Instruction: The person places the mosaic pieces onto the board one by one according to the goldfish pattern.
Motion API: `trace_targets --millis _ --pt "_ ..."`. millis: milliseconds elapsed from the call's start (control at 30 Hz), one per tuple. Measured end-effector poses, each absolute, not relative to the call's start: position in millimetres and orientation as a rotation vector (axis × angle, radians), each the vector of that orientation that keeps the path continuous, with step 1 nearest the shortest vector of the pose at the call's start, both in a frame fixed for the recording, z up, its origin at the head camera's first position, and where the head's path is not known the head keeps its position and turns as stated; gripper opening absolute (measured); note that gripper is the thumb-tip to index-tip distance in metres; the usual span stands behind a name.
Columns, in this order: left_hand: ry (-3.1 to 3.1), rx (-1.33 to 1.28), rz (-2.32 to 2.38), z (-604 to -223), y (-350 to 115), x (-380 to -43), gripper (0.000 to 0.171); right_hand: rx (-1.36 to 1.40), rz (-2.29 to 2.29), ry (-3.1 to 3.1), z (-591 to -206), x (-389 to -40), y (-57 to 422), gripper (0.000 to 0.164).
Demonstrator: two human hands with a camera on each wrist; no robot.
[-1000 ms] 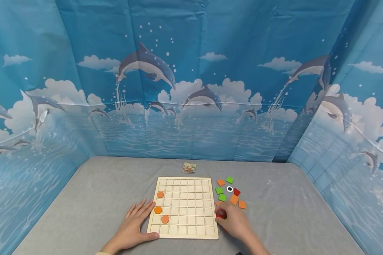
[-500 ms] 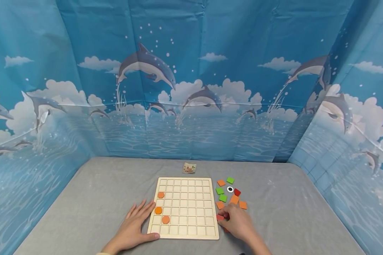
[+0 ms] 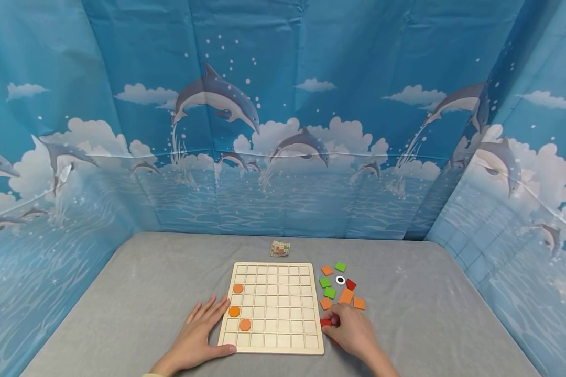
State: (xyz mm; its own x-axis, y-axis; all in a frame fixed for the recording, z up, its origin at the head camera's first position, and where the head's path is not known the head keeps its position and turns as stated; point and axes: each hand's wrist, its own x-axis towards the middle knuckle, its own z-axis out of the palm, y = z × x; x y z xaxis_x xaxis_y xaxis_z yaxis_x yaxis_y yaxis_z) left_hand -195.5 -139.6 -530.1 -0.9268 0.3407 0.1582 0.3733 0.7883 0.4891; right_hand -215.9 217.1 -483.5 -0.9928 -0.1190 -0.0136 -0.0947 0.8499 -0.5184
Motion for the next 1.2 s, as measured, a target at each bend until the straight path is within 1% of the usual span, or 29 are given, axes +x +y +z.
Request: trace_targets --millis 500,667,800,1033,1200 --pt "-2.883 -0.582 -0.808 -532 -140 -196 0.099 -0.09 -1.033 2.91 -489 -217 219 0.012" --pt "-2.886 -0.575 -0.803 -532 -140 -196 0.1 -0.069 -1.112 2.906 -487 -218 216 0.013" --pt "-2.9 -0.568 -0.8 -533 -140 -196 0.101 -0.118 -1.172 2.903 -486 -218 213 0.011" --pt "-2.913 -0.562 -0.8 -534 -140 -196 0.102 -0.165 -1.241 2.873 -484 -219 203 0.012" --pt "-2.912 -0.562 -0.798 -535 -140 -196 0.102 -0.275 -1.26 2.866 -483 -221 195 0.008"
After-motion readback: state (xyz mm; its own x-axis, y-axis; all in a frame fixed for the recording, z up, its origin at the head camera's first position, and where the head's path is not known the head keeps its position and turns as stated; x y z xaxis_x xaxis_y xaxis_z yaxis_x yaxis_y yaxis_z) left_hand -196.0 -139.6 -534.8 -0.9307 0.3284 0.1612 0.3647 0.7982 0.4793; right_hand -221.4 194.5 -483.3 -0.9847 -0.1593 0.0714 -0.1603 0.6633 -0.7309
